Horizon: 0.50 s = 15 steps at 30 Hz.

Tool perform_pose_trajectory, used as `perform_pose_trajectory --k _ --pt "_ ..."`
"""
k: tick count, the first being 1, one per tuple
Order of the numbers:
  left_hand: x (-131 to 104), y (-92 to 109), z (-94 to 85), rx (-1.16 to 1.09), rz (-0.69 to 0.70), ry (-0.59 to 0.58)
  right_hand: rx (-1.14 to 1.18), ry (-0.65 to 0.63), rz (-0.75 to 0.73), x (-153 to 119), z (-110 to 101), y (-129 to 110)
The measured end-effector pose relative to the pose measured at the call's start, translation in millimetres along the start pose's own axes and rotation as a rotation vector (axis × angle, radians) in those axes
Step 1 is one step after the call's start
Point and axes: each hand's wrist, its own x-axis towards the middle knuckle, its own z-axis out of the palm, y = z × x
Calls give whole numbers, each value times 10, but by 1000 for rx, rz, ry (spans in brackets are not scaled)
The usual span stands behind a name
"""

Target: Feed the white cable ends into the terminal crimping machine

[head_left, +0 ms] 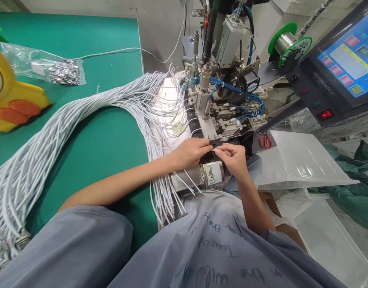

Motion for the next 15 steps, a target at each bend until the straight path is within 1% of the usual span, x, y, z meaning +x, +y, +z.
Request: perform_pose_trajectory --k 3,5,7,11,13,15 --pt "-49 92 86 -140 -175 -30 35 112 8 -56 97 44" --pt "-68 146 112 -177 -233 -86 42 124 33 -75 123 111" --pt "-70 180 109 -115 -256 -191 37 110 66 -66 103 207" --pt "-57 195 99 78 -275 -457 51 90 150 -8 9 421" --pt "-59 191 117 103 -274 -530 82 82 187 16 -10 499" --pt "-65 187 139 102 -279 -562 119 62 222 33 2 547"
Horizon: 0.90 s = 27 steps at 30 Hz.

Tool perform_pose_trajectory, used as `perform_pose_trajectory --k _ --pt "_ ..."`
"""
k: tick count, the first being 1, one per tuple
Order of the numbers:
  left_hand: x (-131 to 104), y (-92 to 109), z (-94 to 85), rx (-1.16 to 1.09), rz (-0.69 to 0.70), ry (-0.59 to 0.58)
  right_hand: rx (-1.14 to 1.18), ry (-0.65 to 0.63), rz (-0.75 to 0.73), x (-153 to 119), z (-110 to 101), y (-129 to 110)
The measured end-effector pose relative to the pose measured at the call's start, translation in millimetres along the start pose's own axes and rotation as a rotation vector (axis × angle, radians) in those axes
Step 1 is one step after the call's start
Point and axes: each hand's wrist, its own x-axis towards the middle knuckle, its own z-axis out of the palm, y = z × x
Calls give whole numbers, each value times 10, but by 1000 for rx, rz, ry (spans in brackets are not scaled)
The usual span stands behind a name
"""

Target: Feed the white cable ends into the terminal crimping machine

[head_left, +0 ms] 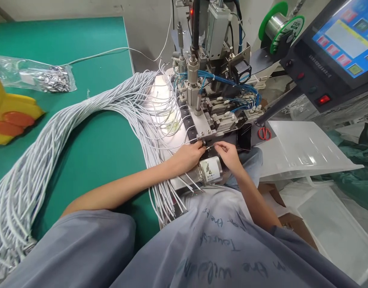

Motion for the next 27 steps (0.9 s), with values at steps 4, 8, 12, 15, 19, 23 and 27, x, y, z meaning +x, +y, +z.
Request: perform_pose_trajectory --k 4,8,12,15,19,23,27 --pt "-1 -3 15 -4 -12 -29 41 -28 77 31 56 30" --pt "-13 -15 7 -26 3 -25 46 -75 110 48 60 14" --pt "-18 -32 11 -46 37 -26 39 -112 102 58 32 0" --pt "-15 -36 -3 -48 59 -55 18 -124 94 69 27 2" --pt "-6 -36 -36 5 115 -65 1 -138 84 84 24 6" --pt "2 -29 -62 16 128 -84 5 -153 77 98 5 2" --pt "11 -11 -80 21 134 -94 14 -170 105 112 0 -12"
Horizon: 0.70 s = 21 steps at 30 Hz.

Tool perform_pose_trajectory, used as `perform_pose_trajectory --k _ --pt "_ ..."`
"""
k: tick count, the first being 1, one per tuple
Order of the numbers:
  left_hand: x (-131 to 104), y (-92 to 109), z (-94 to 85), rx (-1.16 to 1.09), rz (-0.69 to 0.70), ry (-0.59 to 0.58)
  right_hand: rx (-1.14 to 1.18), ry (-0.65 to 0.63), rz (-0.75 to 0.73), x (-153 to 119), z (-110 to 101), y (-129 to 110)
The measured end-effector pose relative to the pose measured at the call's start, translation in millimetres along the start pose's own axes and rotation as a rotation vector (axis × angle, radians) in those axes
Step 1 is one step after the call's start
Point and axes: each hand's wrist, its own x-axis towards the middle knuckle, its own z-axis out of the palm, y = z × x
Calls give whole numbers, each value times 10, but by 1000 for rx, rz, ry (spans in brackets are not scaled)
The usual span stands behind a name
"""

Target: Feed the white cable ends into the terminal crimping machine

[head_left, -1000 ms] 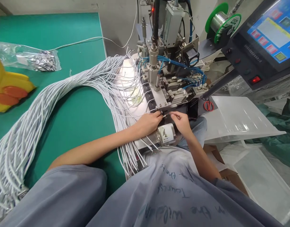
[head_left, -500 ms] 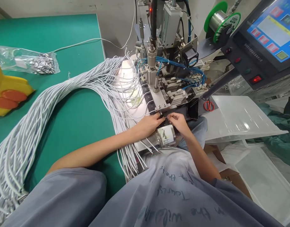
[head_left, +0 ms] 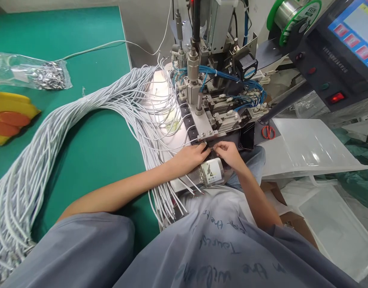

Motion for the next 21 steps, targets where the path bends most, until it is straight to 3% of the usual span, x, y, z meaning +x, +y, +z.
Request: perform_pose_trajectory --k 12,21 --pt "6 2 5 75 45 5 -30 -26 -37 -41 -46 4" --pt "5 4 24 103 41 1 8 -54 37 2 -16 -22"
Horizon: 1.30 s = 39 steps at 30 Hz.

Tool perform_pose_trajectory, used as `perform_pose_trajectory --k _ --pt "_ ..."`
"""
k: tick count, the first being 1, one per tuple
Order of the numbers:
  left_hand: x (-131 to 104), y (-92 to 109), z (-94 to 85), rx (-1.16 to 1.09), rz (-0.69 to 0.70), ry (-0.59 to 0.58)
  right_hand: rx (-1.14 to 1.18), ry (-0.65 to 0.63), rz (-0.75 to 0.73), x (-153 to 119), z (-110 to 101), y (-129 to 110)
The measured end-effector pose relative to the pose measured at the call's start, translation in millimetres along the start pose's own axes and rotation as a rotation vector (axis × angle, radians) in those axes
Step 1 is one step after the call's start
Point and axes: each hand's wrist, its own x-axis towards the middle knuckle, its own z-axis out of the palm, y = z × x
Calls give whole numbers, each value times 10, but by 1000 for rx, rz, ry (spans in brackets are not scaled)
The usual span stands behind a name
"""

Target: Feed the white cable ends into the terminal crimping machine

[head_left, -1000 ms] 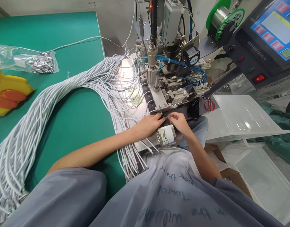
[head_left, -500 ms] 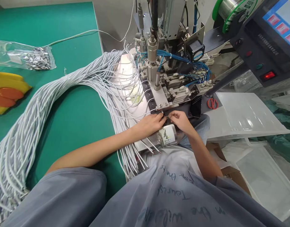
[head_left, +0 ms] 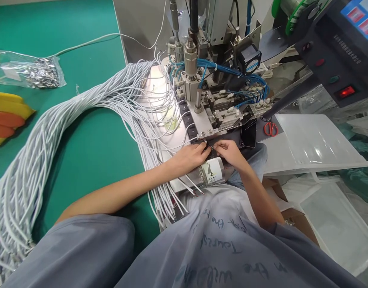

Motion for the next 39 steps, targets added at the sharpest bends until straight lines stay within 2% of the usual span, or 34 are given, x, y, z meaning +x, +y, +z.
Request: perform_pose_trajectory --k 4,11,15,19,23,25,27,29,31,33,35,39 --pt "4 14 -2 44 4 8 -1 -13 13 -4 0 19" --pt "2 31 29 86 34 58 45 79 39 -11 45 22" --pt "-5 46 43 55 -22 61 74 33 92 3 53 17" --pt "-34 14 -22 -27 -63 63 52 -56 2 20 62 88" --pt "-84 -28 -149 -26 -58 -16 -37 -90 -122 72 45 183" --pt "-108 -37 -198 -16 -95 -58 -140 -39 -175 77 10 176" --pt "-122 -41 -221 -12 -118 -77 -236 103 -200 15 -24 119" --pt "-120 -43 -219 -1 -144 -73 -316 288 -222 -145 -20 29" --pt "-101 -50 -194 14 -212 -70 -423 380 -250 -399 48 -62" --pt "-74 -63 -156 24 -298 -68 -599 308 -267 -689 178 -122" --pt "-50 -75 -118 17 -355 -59 -785 156 -247 -938 340 -134" --pt "-39 -61 -112 -19 -372 -26 -995 -97 -181 -1145 604 -54"
